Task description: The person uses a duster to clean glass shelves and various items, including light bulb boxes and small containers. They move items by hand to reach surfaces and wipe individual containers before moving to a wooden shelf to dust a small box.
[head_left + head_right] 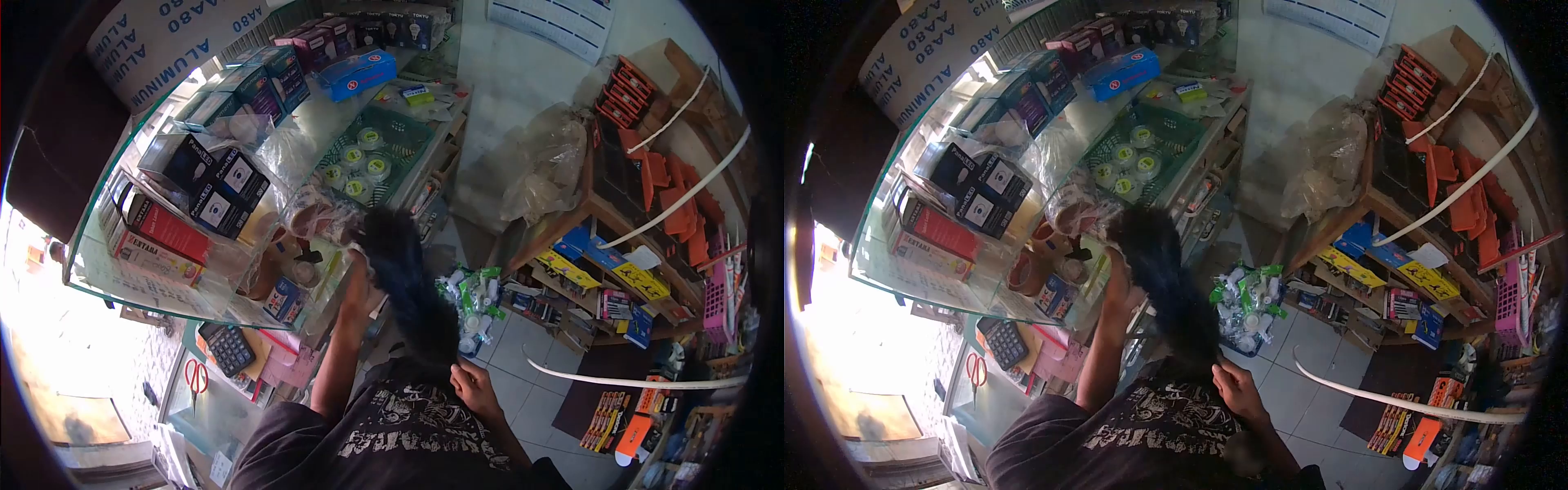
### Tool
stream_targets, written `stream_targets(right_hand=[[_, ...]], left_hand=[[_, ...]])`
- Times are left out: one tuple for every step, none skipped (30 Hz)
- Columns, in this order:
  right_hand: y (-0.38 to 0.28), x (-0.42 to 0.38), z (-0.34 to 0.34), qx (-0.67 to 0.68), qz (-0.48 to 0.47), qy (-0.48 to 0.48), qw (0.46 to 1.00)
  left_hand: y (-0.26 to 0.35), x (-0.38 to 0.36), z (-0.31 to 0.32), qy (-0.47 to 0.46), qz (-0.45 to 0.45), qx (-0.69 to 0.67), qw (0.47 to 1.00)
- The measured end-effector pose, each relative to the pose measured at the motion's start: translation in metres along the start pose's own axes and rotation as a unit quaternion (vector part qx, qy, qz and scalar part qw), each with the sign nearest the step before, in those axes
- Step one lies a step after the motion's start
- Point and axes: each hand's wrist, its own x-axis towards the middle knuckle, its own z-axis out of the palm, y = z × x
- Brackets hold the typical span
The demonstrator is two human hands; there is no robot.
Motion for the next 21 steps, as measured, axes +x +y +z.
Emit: stream_targets(right_hand=[[-0.001, -0.002, -0.001, 0.000, 0.006, 0.005, 1.000], [-0.002, 0.000, -0.002, 0.000, 0.007, 0.006, 1.000], [-0.006, 0.004, -0.003, -0.006, 0.007, 0.004, 1.000], [-0.009, 0.007, -0.004, -0.012, 0.008, 0.001, 1.000], [-0.014, 0.012, -0.004, -0.011, 0.009, 0.001, 1.000], [-0.019, 0.020, -0.004, 0.010, 0.006, -0.004, 1.000], [-0.022, 0.026, -0.004, 0.032, 0.002, -0.009, 0.999], [-0.020, 0.031, -0.004, 0.055, -0.011, -0.007, 0.998], [-0.022, 0.029, -0.005, 0.055, -0.013, -0.005, 0.998], [-0.026, 0.025, -0.006, 0.054, 0.008, -0.015, 0.998], [-0.028, 0.022, -0.009, 0.051, 0.030, -0.027, 0.998], [-0.022, 0.019, -0.013, 0.049, 0.030, -0.030, 0.998], [-0.012, 0.015, -0.017, 0.043, 0.044, -0.034, 0.997], [-0.006, 0.013, -0.020, 0.037, 0.059, -0.040, 0.997], [-0.006, 0.011, -0.022, 0.034, 0.061, -0.044, 0.997], [-0.008, 0.009, -0.022, 0.035, 0.060, -0.040, 0.997], [-0.009, 0.008, -0.022, 0.037, 0.058, -0.034, 0.997], [-0.010, 0.010, -0.022, 0.036, 0.060, -0.035, 0.997], [-0.014, 0.015, -0.021, 0.016, 0.048, -0.037, 0.998], [-0.017, 0.019, -0.022, -0.004, 0.034, -0.039, 0.999], [-0.019, 0.022, -0.022, -0.004, 0.035, -0.036, 0.999]], left_hand=[[0.002, 0.001, 0.001, -0.009, 0.014, -0.038, 0.999], [0.000, 0.001, -0.004, -0.009, 0.013, -0.039, 0.999], [-0.005, 0.002, -0.016, -0.026, -0.015, -0.058, 0.998], [-0.011, 0.004, -0.029, -0.042, -0.043, -0.078, 0.995], [-0.024, 0.015, -0.043, -0.041, -0.044, -0.078, 0.995], [-0.043, 0.032, -0.056, -0.288, -0.078, -0.232, 0.926], [-0.053, 0.041, -0.062, -0.508, -0.106, -0.365, 0.773], [-0.046, 0.032, -0.050, -0.508, -0.108, -0.365, 0.772], [-0.030, 0.016, -0.028, -0.283, -0.065, -0.201, 0.936], [-0.019, 0.007, -0.017, -0.027, -0.013, -0.016, 0.999], [-0.011, 0.008, -0.019, -0.027, -0.011, -0.017, 0.999], [-0.001, 0.011, -0.021, -0.023, -0.020, -0.054, 0.998], [0.006, 0.013, -0.022, -0.019, -0.028, -0.091, 0.995], [0.011, 0.008, -0.013, -0.017, -0.023, -0.093, 0.995], [0.019, -0.001, 0.004, -0.038, -0.010, -0.059, 0.997], [0.023, -0.006, 0.013, -0.060, 0.003, -0.024, 0.998], [0.016, -0.004, 0.005, -0.059, 0.005, -0.025, 0.998], [0.004, 0.001, -0.009, -0.039, 0.003, 0.075, 0.996], [-0.008, 0.003, -0.024, -0.021, 0.001, 0.174, 0.985], [-0.017, -0.002, -0.031, -0.022, -0.002, 0.173, 0.985], [-0.026, -0.009, -0.036, -0.020, -0.011, 0.195, 0.980]])
